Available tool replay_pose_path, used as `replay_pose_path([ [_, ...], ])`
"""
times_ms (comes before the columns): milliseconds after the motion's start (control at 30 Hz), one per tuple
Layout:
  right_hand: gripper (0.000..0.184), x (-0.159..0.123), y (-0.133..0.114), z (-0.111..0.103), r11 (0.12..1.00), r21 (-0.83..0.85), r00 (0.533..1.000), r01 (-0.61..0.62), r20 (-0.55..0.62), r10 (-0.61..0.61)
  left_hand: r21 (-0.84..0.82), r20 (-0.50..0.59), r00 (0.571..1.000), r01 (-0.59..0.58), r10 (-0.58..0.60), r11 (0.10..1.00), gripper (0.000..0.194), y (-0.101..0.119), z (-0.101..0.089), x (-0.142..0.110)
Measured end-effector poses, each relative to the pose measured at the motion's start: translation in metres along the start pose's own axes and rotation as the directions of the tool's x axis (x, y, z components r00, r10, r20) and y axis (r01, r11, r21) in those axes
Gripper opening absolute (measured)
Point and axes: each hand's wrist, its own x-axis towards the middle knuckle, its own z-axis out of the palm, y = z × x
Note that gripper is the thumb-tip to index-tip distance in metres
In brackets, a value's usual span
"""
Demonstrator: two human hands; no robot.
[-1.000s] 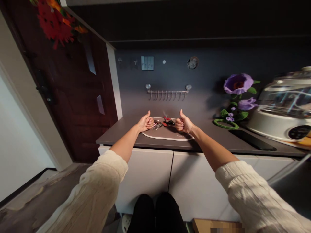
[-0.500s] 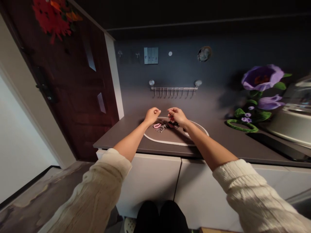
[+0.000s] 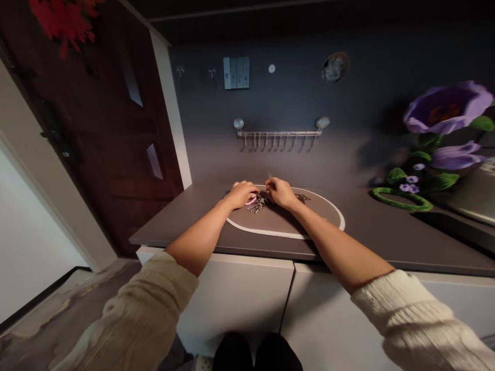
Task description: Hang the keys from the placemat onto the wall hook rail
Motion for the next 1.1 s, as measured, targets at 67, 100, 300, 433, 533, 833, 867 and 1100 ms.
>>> replay_pose_path([
  [67,0.014,0.000,-0.001,0.001,0.997,-0.072,1.000,0.012,0.021,-0.011,0.027,0.002,1.000,-0.008,0.008,1.000,0.026,0.000,0.001,0.000],
  [100,0.015,0.000,-0.002,0.002,0.995,-0.100,1.000,0.016,0.028,-0.013,0.034,-0.003,1.000,-0.011,0.011,0.999,0.026,0.001,0.002,0.000],
  [300,0.015,0.000,-0.003,0.004,0.987,-0.156,0.999,0.035,0.041,-0.029,0.012,-0.057,0.998,-0.012,0.012,1.000,0.022,0.002,0.002,0.003],
  [433,0.015,-0.001,-0.005,0.004,0.981,-0.186,0.998,0.045,0.059,-0.035,0.056,-0.064,0.998,-0.010,0.013,0.998,0.023,0.002,-0.001,0.004],
  [533,0.016,-0.001,-0.007,0.004,0.980,-0.191,0.998,0.055,0.052,-0.045,0.056,-0.082,0.996,0.022,-0.018,0.998,0.024,0.002,-0.003,0.005],
  [833,0.014,-0.001,-0.009,0.003,0.991,-0.127,0.998,0.047,0.049,-0.041,-0.002,-0.212,0.969,0.127,-0.124,0.992,0.029,0.004,-0.005,0.007],
  [867,0.013,0.000,-0.008,0.003,0.993,-0.109,0.998,0.039,0.045,-0.035,-0.013,-0.226,0.966,0.128,-0.128,0.992,0.029,0.004,-0.005,0.007],
  [1100,0.003,0.004,-0.001,0.007,0.991,0.131,0.999,-0.042,0.036,0.037,-0.190,-0.308,0.931,0.142,-0.196,0.972,0.026,0.004,-0.007,0.009],
])
